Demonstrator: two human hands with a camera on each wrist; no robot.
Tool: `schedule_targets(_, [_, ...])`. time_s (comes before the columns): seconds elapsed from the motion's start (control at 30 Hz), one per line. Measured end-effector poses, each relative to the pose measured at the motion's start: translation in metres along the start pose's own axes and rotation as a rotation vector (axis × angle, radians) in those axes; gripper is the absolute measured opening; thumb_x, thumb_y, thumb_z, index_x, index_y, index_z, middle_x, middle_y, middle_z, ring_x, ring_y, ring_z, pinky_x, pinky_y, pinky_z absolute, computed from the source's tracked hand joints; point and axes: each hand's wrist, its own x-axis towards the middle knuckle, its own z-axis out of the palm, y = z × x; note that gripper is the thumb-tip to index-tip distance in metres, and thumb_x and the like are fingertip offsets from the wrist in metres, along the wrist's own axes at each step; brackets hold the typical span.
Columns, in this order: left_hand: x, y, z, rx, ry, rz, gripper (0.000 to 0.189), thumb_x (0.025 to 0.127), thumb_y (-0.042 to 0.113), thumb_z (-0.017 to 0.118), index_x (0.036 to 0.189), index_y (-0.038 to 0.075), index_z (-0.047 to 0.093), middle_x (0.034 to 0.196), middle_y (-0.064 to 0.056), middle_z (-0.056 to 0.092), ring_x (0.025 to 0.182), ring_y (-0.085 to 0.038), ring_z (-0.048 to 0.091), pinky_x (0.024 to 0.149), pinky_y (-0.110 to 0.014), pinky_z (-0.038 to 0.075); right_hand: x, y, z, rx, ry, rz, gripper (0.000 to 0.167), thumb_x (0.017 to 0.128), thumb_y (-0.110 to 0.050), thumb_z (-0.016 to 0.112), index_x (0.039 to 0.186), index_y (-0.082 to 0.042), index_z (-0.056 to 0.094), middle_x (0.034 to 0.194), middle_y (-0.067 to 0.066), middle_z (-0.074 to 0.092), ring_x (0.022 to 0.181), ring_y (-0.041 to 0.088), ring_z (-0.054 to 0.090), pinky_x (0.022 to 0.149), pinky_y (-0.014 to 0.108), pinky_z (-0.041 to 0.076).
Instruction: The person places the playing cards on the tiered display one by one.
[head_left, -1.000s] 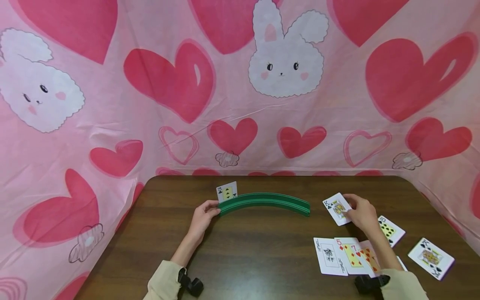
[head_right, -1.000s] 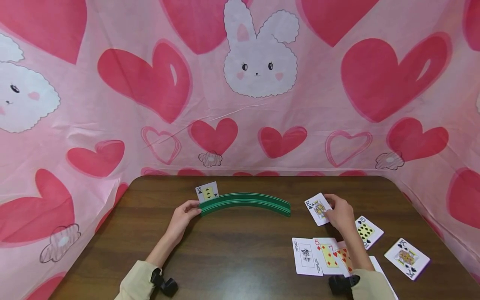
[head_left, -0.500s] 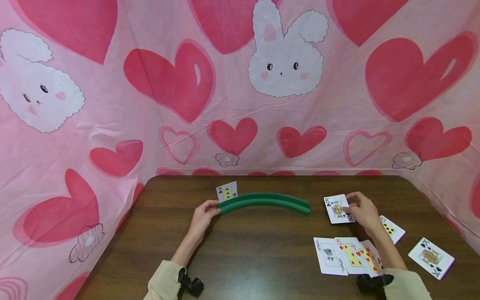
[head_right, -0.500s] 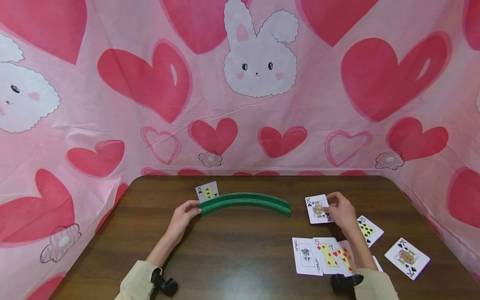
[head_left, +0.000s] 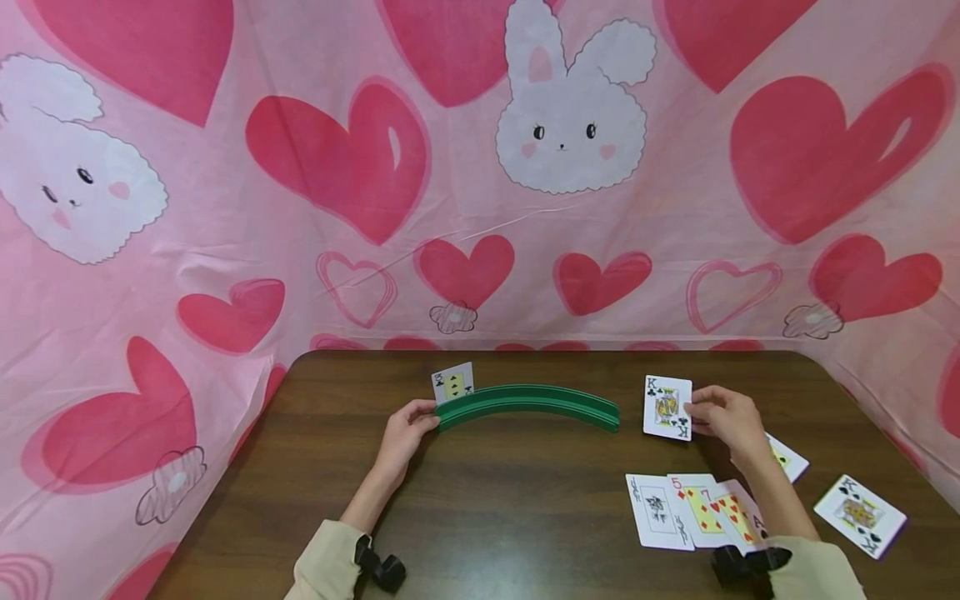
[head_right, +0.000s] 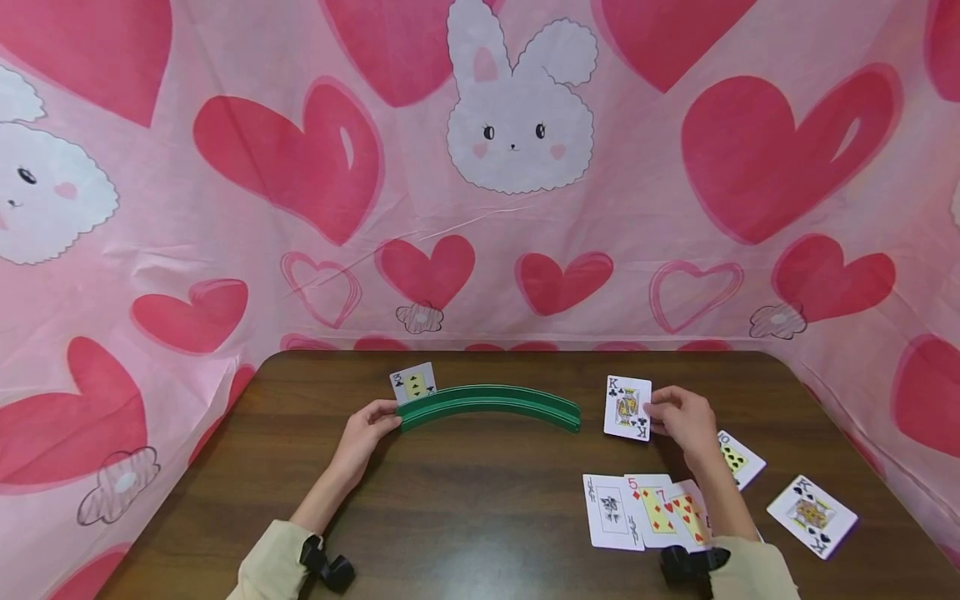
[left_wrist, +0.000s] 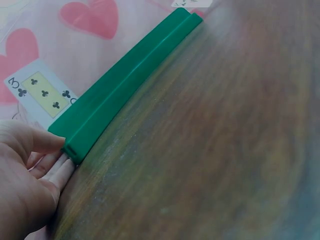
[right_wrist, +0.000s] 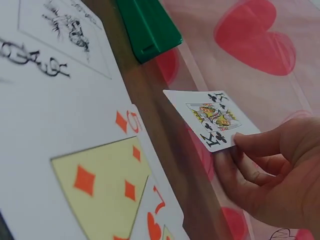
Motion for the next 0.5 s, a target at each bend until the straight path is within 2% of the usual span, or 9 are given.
schedule_targets(0.13, [0.001, 0.0, 0.0, 0.0, 0.001, -0.004, 0.025, 0.097, 0.003, 0.065, 0.121, -0.007, 0.069, 0.117, -0.016, 0.069, 0.098, -0.017, 0.062, 0.086, -0.026, 0.047, -0.001, -0.003, 0.0, 0.097, 0.009, -0.016, 0.026, 0.099, -0.002, 0.065, 0.114, 0.019, 0.059, 0.083, -0.006, 0.071, 0.072, 0.004, 0.067, 0.068, 0.025, 0.058])
schedule_targets(0.3, [0.001, -0.001, 0.0, 0.003, 0.001, -0.006, 0.026, 0.097, 0.003, 0.066, 0.121, -0.007, 0.068, 0.118, -0.017, 0.069, 0.099, -0.019, 0.062, 0.087, -0.027, 0.047, -0.001, -0.011, -0.001, 0.167, 0.023, -0.041, 0.028, 0.098, 0.001, 0.066, 0.115, 0.021, 0.058, 0.082, -0.007, 0.072, 0.071, 0.005, 0.07, 0.069, 0.025, 0.058])
schedule_targets(0.5, [0.001, 0.0, 0.0, 0.006, -0.002, -0.008, 0.026, 0.098, 0.003, 0.065, 0.122, -0.007, 0.068, 0.119, -0.017, 0.069, 0.1, -0.018, 0.062, 0.087, -0.026, 0.047, -0.002, -0.023, -0.001, 0.372, 0.007, -0.071, 0.023, 0.094, 0.006, 0.069, 0.113, 0.012, 0.058, 0.08, -0.005, 0.072, 0.072, 0.008, 0.071, 0.068, 0.027, 0.059])
